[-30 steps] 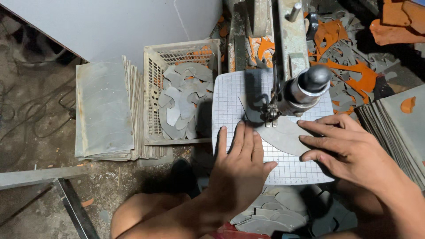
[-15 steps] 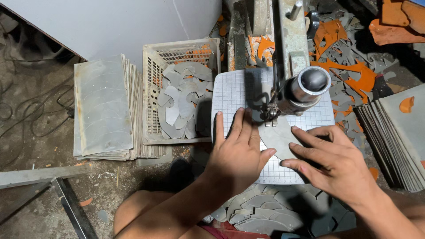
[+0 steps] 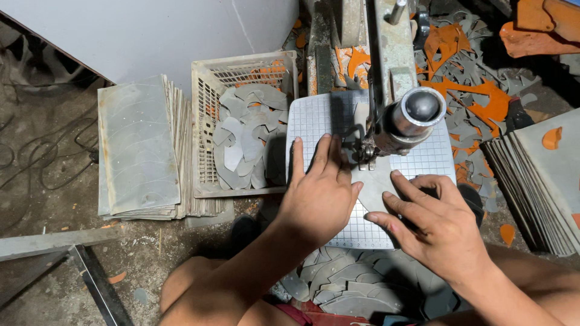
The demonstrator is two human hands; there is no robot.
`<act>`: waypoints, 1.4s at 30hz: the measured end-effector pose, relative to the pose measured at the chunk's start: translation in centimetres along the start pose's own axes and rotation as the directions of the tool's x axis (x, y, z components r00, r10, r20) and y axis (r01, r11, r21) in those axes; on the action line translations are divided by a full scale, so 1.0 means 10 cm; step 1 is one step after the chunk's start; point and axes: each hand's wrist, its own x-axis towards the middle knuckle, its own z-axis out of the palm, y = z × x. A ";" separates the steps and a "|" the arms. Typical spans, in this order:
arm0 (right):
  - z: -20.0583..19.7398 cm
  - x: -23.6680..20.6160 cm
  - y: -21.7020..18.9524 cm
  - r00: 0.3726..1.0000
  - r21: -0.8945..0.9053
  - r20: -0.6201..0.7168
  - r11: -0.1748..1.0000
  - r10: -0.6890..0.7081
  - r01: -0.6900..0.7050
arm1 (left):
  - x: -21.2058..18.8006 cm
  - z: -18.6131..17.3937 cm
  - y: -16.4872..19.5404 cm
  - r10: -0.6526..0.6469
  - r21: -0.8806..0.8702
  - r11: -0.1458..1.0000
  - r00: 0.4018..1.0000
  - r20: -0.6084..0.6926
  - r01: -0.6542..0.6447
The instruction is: The person repeatedly places gray rubber pieces under a vertical cutting machine, guides them through the blade, and deposits the cut pieces into a nearby basket. The process is continuous and repetitive throughout the clip.
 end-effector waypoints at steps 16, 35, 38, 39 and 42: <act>0.14 0.08 -0.28 0.999 -0.223 -0.032 0.975 -0.035 0.027 | 0.12 0.03 -0.25 0.070 -0.075 0.994 0.989 -0.127 -0.080; -0.19 0.40 0.47 0.949 0.008 0.315 1.000 -0.009 0.007 | -0.24 0.00 0.50 0.021 0.126 0.992 0.946 -0.324 0.021; -0.15 0.36 0.47 0.956 -0.033 0.291 0.999 0.019 -0.010 | -0.24 -0.01 0.47 0.038 0.129 0.992 0.953 -0.300 0.001; -0.14 0.34 0.47 0.959 -0.050 0.283 0.999 0.027 -0.014 | -0.24 -0.01 0.46 0.041 0.120 0.993 0.957 -0.286 -0.006; -0.12 0.30 0.45 0.965 -0.055 0.259 0.998 0.033 -0.020 | -0.23 0.00 0.42 0.032 0.083 0.997 0.961 -0.274 -0.009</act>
